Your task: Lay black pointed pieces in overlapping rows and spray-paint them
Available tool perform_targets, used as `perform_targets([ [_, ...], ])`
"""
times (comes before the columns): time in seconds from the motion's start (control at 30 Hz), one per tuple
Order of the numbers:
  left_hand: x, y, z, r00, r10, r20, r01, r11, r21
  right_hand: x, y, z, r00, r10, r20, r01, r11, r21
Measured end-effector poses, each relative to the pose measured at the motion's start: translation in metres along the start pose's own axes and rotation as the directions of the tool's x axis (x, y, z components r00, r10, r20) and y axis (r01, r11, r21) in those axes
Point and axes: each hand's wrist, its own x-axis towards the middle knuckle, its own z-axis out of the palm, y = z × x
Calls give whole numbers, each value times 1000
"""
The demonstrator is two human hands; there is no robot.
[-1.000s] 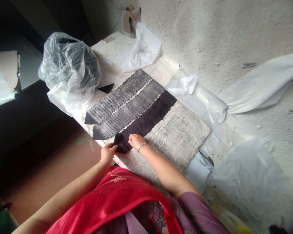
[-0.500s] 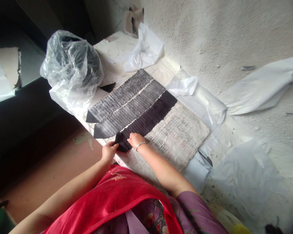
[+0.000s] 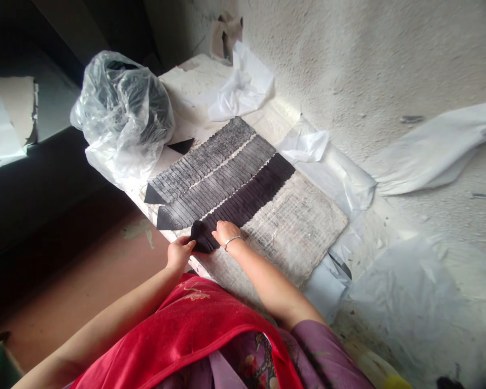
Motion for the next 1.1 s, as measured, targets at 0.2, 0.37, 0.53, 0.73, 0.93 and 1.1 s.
perform_targets([
  [0.2, -2, 1, -4, 1000, -2, 7, 2, 999, -35, 0, 0, -4, 1000, 9, 20, -9, 1000, 1],
  [0.37, -3, -1, -7, 1000, 1, -1, -1, 1000, -19, 0, -1, -5, 1000, 2, 13, -2, 1000, 5],
  [0.53, -3, -2, -9, 1000, 1, -6, -1, 1000, -14, 0, -1, -3, 1000, 2, 14, -2, 1000, 0],
  [0.73, -2, -1, -9, 1000, -6, -12, 5, 1000, -16, 1, -1, 0, 1000, -5, 10, 6, 1000, -10],
  [0.93, -2, -2, -8, 1000, 10, -17, -10, 1000, 6, 1, -3, 0, 1000, -23, -19, 23, 1000, -14],
  [1.1, -1, -5, -9, 1000, 9, -27, -9, 1000, 20, 1, -5, 1, 1000, -26, -9, 26, 1000, -8],
])
